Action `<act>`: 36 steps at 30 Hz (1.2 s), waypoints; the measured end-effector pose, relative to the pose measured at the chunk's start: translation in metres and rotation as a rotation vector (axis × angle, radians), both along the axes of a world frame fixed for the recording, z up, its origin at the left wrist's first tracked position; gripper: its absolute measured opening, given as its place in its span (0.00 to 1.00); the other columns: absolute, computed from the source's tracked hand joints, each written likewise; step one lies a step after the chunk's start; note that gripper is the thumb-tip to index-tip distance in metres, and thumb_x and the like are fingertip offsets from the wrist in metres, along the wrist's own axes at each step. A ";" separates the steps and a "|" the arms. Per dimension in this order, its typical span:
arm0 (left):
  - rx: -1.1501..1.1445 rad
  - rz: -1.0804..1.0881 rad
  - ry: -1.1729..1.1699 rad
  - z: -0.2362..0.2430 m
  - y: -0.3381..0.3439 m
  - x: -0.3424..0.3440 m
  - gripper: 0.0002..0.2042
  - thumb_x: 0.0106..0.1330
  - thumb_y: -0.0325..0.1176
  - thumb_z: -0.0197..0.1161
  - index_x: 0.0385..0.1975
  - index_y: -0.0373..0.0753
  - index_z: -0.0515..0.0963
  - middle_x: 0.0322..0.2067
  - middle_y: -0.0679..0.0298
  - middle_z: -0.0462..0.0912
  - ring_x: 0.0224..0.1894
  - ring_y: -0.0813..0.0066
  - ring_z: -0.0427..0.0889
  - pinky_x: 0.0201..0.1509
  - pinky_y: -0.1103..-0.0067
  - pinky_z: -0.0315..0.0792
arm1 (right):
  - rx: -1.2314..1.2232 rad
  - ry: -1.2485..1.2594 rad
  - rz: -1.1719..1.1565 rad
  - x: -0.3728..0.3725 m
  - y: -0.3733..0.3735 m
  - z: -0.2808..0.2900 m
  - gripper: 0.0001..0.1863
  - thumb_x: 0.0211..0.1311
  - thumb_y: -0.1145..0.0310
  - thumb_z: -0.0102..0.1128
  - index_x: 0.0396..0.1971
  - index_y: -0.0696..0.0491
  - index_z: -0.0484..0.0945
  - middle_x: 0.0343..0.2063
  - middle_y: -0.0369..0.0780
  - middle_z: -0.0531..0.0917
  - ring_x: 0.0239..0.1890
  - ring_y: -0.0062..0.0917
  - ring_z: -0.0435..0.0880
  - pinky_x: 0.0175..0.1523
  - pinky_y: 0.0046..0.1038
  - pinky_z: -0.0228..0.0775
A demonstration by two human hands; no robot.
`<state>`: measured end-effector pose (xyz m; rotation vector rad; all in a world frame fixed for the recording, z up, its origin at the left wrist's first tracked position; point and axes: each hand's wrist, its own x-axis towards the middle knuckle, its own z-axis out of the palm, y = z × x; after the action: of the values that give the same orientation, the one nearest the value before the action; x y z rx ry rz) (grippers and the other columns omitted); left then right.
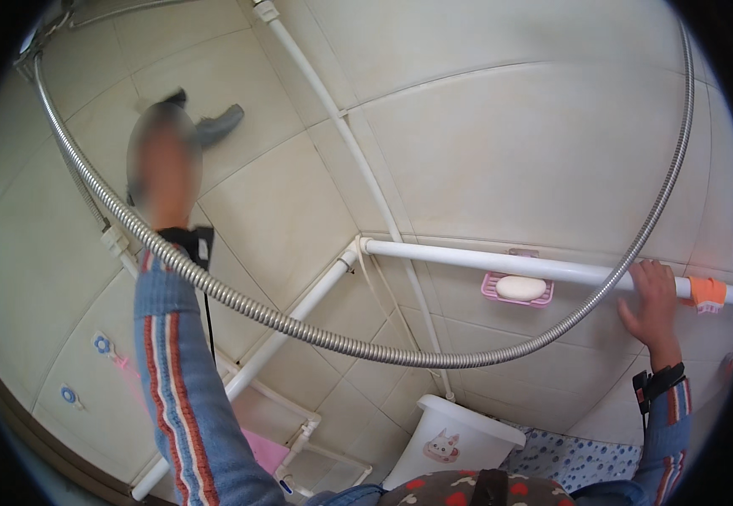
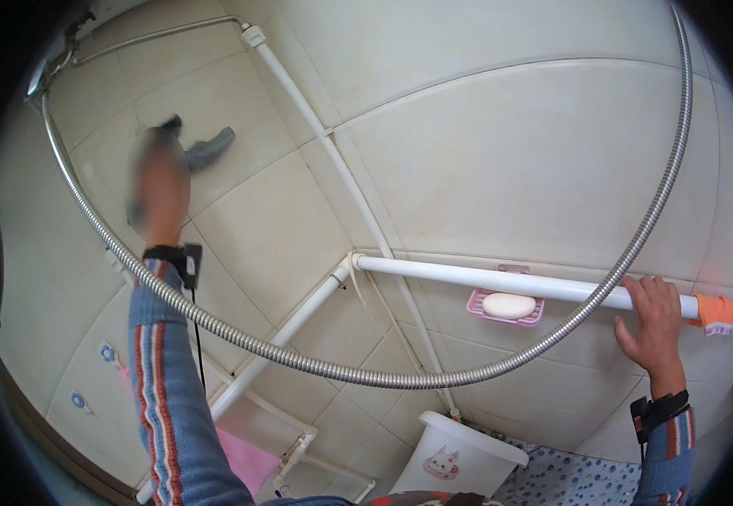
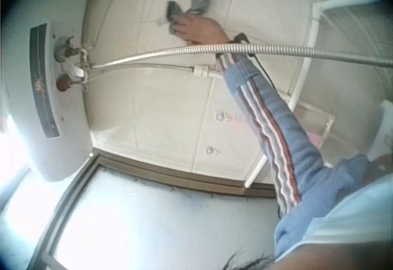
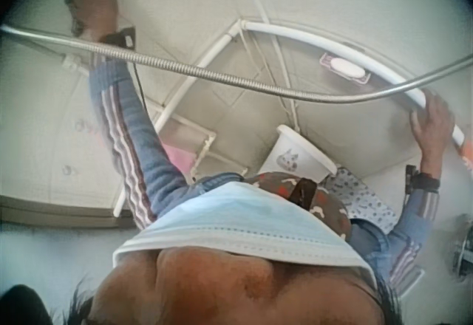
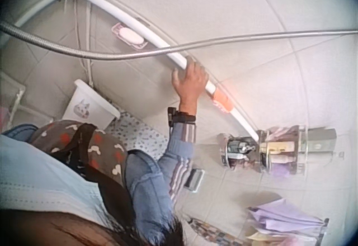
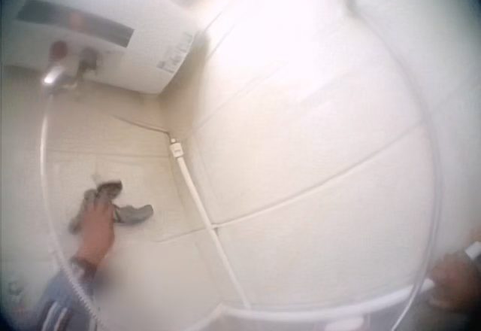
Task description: The person places a metal bowl on the floor, then uses a gray cloth to wipe the shower walls, floor, and fixtures. They also wipe the shower door frame and a wall-mounted caddy, moving around the shower area to reach different surfaces.
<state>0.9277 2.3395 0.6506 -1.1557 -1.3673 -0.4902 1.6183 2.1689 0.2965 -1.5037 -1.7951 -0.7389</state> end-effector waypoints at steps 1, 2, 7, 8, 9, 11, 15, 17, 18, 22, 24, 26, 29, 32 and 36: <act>0.038 -0.112 0.195 -0.024 0.009 0.004 0.14 0.73 0.32 0.55 0.54 0.36 0.78 0.58 0.54 0.79 0.60 0.53 0.78 0.65 0.61 0.70 | 0.017 -0.008 0.003 0.000 0.001 0.000 0.31 0.40 0.67 0.69 0.52 0.54 0.78 0.39 0.46 0.76 0.44 0.44 0.74 0.52 0.42 0.66; 0.027 -0.200 0.311 -0.051 0.013 0.006 0.14 0.73 0.31 0.54 0.54 0.36 0.79 0.62 0.53 0.78 0.63 0.51 0.75 0.68 0.61 0.68 | 0.032 -0.009 0.006 0.000 0.001 -0.001 0.31 0.40 0.67 0.69 0.52 0.54 0.78 0.38 0.45 0.76 0.43 0.43 0.74 0.52 0.42 0.65; -0.664 -0.234 0.579 -0.156 0.019 0.024 0.15 0.63 0.28 0.57 0.48 0.37 0.83 0.69 0.55 0.72 0.71 0.48 0.68 0.70 0.56 0.66 | 0.062 -0.009 0.022 -0.001 0.001 -0.002 0.32 0.39 0.68 0.69 0.52 0.55 0.77 0.37 0.45 0.75 0.42 0.43 0.74 0.51 0.42 0.66; -0.671 -0.235 0.557 -0.157 0.023 0.028 0.14 0.62 0.28 0.58 0.47 0.38 0.83 0.69 0.55 0.71 0.71 0.48 0.68 0.71 0.56 0.65 | 0.061 0.003 0.022 -0.002 0.001 -0.001 0.32 0.39 0.68 0.68 0.52 0.55 0.77 0.37 0.45 0.75 0.42 0.43 0.74 0.51 0.42 0.65; -0.650 -0.272 0.558 -0.153 0.028 0.033 0.14 0.61 0.28 0.58 0.45 0.38 0.84 0.69 0.55 0.71 0.72 0.49 0.68 0.71 0.56 0.65 | 0.057 0.001 0.022 -0.003 0.001 0.001 0.32 0.39 0.67 0.68 0.51 0.55 0.77 0.37 0.45 0.75 0.42 0.43 0.74 0.51 0.42 0.65; -0.482 -0.271 0.459 -0.117 0.045 0.037 0.14 0.61 0.27 0.58 0.45 0.38 0.83 0.68 0.54 0.73 0.71 0.48 0.69 0.71 0.56 0.66 | 0.036 -0.002 0.025 -0.005 0.000 0.003 0.30 0.39 0.67 0.68 0.50 0.55 0.78 0.37 0.45 0.75 0.42 0.43 0.73 0.51 0.42 0.65; 0.007 -0.136 0.338 -0.014 0.091 0.050 0.18 0.64 0.29 0.58 0.54 0.39 0.81 0.67 0.56 0.73 0.68 0.49 0.70 0.69 0.58 0.67 | 0.021 -0.009 0.008 -0.010 0.000 0.009 0.28 0.39 0.66 0.68 0.46 0.56 0.77 0.37 0.44 0.75 0.42 0.42 0.73 0.51 0.42 0.65; 0.096 -0.123 0.249 0.012 0.112 0.059 0.19 0.66 0.30 0.59 0.57 0.40 0.80 0.68 0.58 0.72 0.69 0.50 0.69 0.69 0.58 0.67 | 0.009 -0.012 0.008 -0.011 -0.001 0.011 0.27 0.39 0.65 0.68 0.44 0.56 0.77 0.37 0.44 0.75 0.42 0.42 0.73 0.51 0.41 0.65; 0.134 -0.137 0.224 0.018 0.123 0.064 0.19 0.67 0.31 0.59 0.58 0.40 0.79 0.68 0.58 0.73 0.69 0.50 0.70 0.68 0.58 0.67 | -0.005 -0.011 0.003 -0.011 -0.001 0.011 0.27 0.39 0.65 0.68 0.44 0.56 0.77 0.37 0.44 0.76 0.42 0.42 0.73 0.51 0.41 0.65; -0.055 -0.144 0.241 -0.007 0.161 0.087 0.20 0.68 0.29 0.60 0.60 0.39 0.77 0.70 0.55 0.71 0.70 0.51 0.69 0.68 0.57 0.67 | -0.065 -0.047 -0.021 -0.011 -0.001 0.012 0.28 0.39 0.63 0.69 0.45 0.55 0.78 0.39 0.44 0.77 0.43 0.41 0.73 0.52 0.41 0.65; -0.222 -0.207 0.090 -0.031 0.180 0.099 0.19 0.67 0.28 0.60 0.59 0.37 0.77 0.70 0.52 0.70 0.71 0.51 0.69 0.69 0.56 0.66 | -0.074 -0.059 -0.030 -0.010 0.000 0.011 0.28 0.39 0.63 0.69 0.46 0.55 0.78 0.40 0.44 0.77 0.44 0.41 0.74 0.52 0.41 0.65; -0.156 -0.221 0.239 -0.065 0.188 0.100 0.18 0.62 0.26 0.61 0.53 0.34 0.80 0.70 0.50 0.69 0.69 0.46 0.70 0.68 0.56 0.66 | -0.078 -0.061 -0.031 -0.010 0.001 0.010 0.29 0.39 0.63 0.69 0.47 0.55 0.78 0.41 0.44 0.77 0.45 0.41 0.74 0.52 0.41 0.65; -0.091 -0.335 0.351 -0.105 0.187 0.094 0.19 0.59 0.24 0.59 0.53 0.34 0.80 0.71 0.53 0.69 0.69 0.44 0.69 0.68 0.56 0.65 | -0.052 -0.062 -0.019 -0.010 0.002 0.008 0.29 0.40 0.64 0.69 0.47 0.56 0.78 0.42 0.45 0.77 0.45 0.41 0.74 0.52 0.41 0.65; -0.257 -0.360 0.378 -0.133 0.174 0.085 0.19 0.60 0.25 0.59 0.53 0.34 0.80 0.71 0.54 0.69 0.69 0.45 0.69 0.68 0.57 0.65 | 0.000 -0.102 -0.015 -0.009 0.002 0.007 0.30 0.41 0.65 0.69 0.49 0.56 0.77 0.42 0.45 0.77 0.45 0.42 0.74 0.52 0.42 0.65; -0.467 -0.332 0.435 -0.192 0.150 0.081 0.12 0.63 0.31 0.59 0.43 0.37 0.84 0.68 0.56 0.73 0.66 0.50 0.71 0.65 0.62 0.67 | -0.030 -0.063 0.012 -0.009 -0.001 0.007 0.32 0.42 0.65 0.69 0.53 0.56 0.76 0.41 0.44 0.77 0.45 0.42 0.74 0.53 0.41 0.65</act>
<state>1.0091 2.4898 0.4589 -1.7710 -0.9315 -0.1293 1.6094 2.1678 0.3030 -1.5027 -1.8682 -0.7649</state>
